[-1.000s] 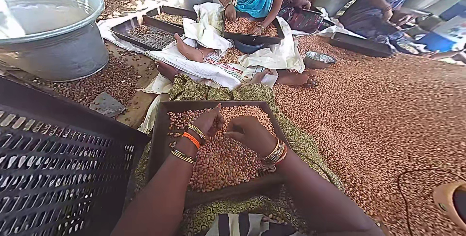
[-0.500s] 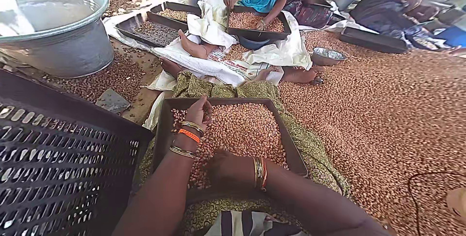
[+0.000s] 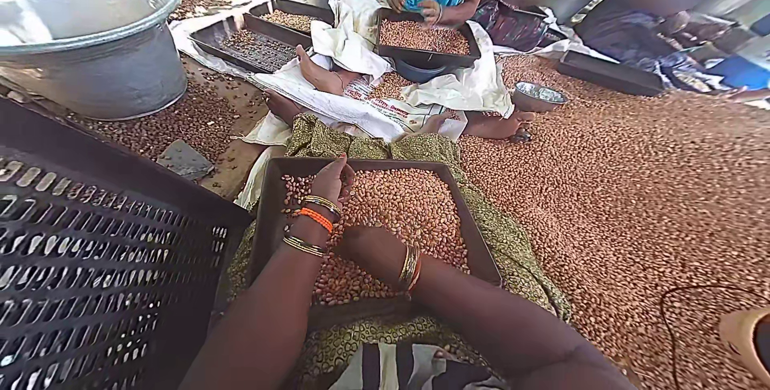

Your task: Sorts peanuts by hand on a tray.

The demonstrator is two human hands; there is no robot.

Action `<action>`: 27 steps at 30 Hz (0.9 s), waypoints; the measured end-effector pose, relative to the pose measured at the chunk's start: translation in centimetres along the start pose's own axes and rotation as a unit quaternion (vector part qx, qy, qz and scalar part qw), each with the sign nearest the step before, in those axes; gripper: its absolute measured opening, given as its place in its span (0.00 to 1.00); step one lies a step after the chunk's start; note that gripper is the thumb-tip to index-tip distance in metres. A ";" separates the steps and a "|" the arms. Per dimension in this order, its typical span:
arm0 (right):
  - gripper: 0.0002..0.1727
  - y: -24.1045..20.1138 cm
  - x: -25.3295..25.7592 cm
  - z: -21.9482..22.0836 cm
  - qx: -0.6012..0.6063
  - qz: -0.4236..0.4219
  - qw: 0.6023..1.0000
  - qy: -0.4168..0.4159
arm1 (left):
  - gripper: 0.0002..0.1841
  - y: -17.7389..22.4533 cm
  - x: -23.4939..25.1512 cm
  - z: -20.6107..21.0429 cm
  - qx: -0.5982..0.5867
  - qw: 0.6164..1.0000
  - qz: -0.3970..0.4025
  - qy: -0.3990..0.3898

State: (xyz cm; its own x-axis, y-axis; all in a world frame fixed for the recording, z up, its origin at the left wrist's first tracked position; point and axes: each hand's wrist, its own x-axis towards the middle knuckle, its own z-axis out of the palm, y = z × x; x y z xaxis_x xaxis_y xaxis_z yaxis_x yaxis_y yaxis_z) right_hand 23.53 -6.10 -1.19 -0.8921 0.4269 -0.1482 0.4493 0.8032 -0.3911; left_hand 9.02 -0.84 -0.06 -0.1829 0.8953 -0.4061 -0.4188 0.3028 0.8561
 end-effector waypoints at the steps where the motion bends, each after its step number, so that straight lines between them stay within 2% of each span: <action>1: 0.11 0.2 0.1 0.2 -0.003 0.003 1.000 0.000 | 0.25 0.0 0.0 -0.1 0.002 1.000 -0.006 -0.007; 5: 0.14 1.1 -0.5 -0.5 0.031 0.044 0.998 -0.009 | 0.25 0.1 -0.4 0.1 0.007 0.999 -0.025 -0.043; 7: 0.13 1.7 -1.1 -1.5 0.058 0.061 0.996 0.024 | 0.26 0.3 -0.6 0.3 0.023 0.998 -0.033 -0.056; 12: 0.12 1.6 -2.6 -4.4 0.105 0.091 0.960 0.245 | 0.35 0.2 -1.2 0.5 0.149 0.972 -0.115 -0.138; 14: 0.14 1.8 -2.6 -4.7 0.105 0.086 0.935 0.327 | 0.38 0.3 -1.8 0.7 0.127 0.965 -0.140 -0.180; 16: 0.13 2.6 -2.7 -4.4 0.101 0.087 0.920 0.368 | 0.38 0.2 -1.7 0.5 0.056 0.965 -0.134 -0.217; 17: 0.12 3.1 -2.9 -4.2 0.107 0.093 0.921 0.362 | 0.35 0.3 -1.5 0.3 0.031 0.966 -0.119 -0.227; 18: 0.12 3.2 -3.2 -4.3 0.113 0.112 0.935 0.318 | 0.32 0.4 -1.3 0.0 0.017 0.968 -0.103 -0.227; 20: 0.16 2.7 -3.5 -4.9 0.104 0.170 0.971 0.135 | 0.25 0.4 -1.0 -0.2 -0.006 0.982 -0.080 -0.168; 22: 0.28 1.6 -2.4 -4.4 0.074 0.236 0.969 -0.009 | 0.21 0.5 -0.9 0.3 -0.010 0.994 -0.059 -0.089; 24: 0.42 0.2 -1.2 -2.9 0.061 0.254 0.964 -0.045 | 0.20 0.4 -0.7 0.7 -0.009 0.998 -0.043 -0.055; 25: 0.45 -0.3 -0.8 -2.2 0.063 0.231 0.970 -0.048 | 0.20 0.3 -0.6 0.7 -0.006 0.998 -0.038 -0.052; 27: 0.41 -0.9 -0.5 -1.1 0.079 0.130 0.987 -0.054 | 0.21 0.2 -0.5 0.6 0.004 0.998 -0.031 -0.059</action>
State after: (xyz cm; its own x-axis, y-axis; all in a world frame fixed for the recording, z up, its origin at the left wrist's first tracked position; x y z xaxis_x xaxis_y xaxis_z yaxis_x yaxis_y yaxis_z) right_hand 23.65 -6.63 0.25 -0.7509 0.5572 -0.3544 0.6587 0.5936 -0.4624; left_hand 9.58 -1.01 0.48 -0.0501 0.9073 -0.4174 -0.4194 0.3602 0.8333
